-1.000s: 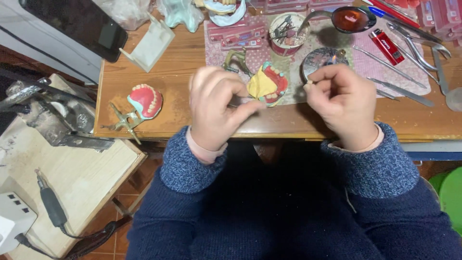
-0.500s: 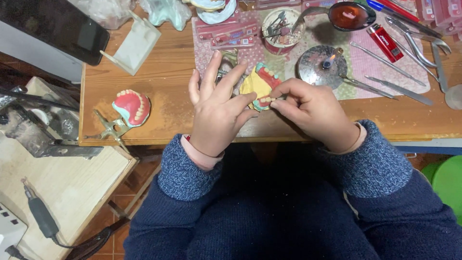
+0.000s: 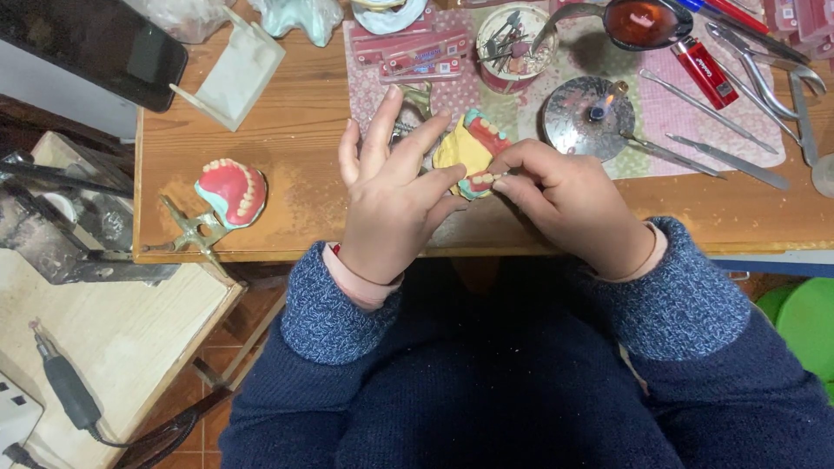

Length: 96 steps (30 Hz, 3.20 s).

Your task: The person assembles a dental model by attaching a lower jaw to an upper jaw. They then use a metal tool to apply a substance to the teeth of the model, repeatedly dipping the tool into a small container on the table.

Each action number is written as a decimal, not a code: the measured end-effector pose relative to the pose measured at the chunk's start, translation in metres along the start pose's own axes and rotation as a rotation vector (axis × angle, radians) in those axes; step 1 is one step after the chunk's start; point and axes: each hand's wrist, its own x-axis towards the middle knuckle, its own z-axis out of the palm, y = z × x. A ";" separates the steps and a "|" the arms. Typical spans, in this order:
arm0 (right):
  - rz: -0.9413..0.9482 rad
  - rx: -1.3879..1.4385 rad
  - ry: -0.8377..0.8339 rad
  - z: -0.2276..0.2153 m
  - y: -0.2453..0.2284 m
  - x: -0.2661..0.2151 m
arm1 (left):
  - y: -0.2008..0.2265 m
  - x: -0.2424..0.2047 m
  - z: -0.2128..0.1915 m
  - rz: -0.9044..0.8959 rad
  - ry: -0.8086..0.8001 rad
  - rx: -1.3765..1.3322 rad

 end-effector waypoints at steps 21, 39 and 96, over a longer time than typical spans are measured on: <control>0.203 0.140 -0.007 0.001 -0.003 -0.001 | -0.001 0.002 0.000 0.019 -0.003 0.019; 0.385 0.462 -0.063 0.005 0.007 0.002 | 0.000 0.003 -0.001 0.014 -0.002 0.015; 0.233 0.093 -0.007 0.004 -0.004 0.000 | -0.001 0.001 0.000 0.014 -0.014 0.013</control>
